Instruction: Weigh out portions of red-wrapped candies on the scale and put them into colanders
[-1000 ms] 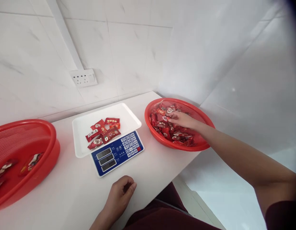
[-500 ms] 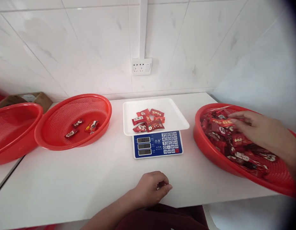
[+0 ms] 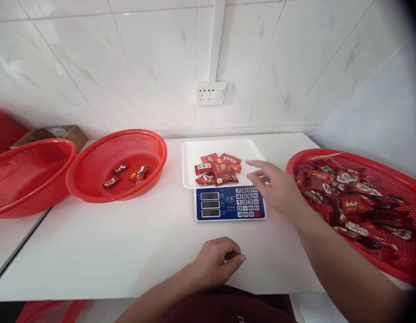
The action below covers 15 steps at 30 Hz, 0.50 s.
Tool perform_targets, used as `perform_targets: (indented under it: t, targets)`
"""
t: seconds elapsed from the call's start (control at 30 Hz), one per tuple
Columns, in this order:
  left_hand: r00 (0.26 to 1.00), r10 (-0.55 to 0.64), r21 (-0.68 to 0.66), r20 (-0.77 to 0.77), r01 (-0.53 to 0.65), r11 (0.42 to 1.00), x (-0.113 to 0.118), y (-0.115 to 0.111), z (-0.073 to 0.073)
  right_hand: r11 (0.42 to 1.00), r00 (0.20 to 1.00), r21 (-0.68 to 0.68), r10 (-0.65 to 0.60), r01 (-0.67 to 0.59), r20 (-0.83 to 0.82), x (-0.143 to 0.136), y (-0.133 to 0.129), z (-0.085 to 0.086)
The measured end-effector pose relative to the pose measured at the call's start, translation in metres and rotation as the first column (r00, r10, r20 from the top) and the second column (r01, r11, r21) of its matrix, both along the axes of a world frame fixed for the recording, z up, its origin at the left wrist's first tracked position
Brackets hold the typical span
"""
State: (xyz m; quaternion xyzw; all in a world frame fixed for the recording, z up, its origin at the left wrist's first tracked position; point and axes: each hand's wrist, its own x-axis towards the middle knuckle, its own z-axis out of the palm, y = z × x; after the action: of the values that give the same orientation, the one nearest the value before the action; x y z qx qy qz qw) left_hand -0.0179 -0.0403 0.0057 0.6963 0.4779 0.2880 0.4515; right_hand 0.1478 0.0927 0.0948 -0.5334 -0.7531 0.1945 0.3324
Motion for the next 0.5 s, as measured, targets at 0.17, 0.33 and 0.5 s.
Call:
perform_targets:
  t: [0.17, 0.33, 0.5]
  targets:
    - [0.999, -0.025, 0.004, 0.032, 0.025, 1.0, -0.002, 0.0, 0.001, 0.984, 0.993, -0.164, 0.059, -0.075, -0.1, 0.019, -0.051, -0.06]
    - [0.997, -0.072, 0.02, 0.003, 0.072, 0.997, -0.001, 0.001, 0.002, 0.918, 0.976, -0.356, 0.113, -0.175, -0.187, 0.014, -0.092, -0.105]
    - [0.996, -0.083, 0.032, 0.021, 0.083, 0.996, 0.002, 0.002, 0.0, 0.893, 0.964, -0.377, 0.183, -0.245, -0.193, 0.001, -0.101, -0.12]
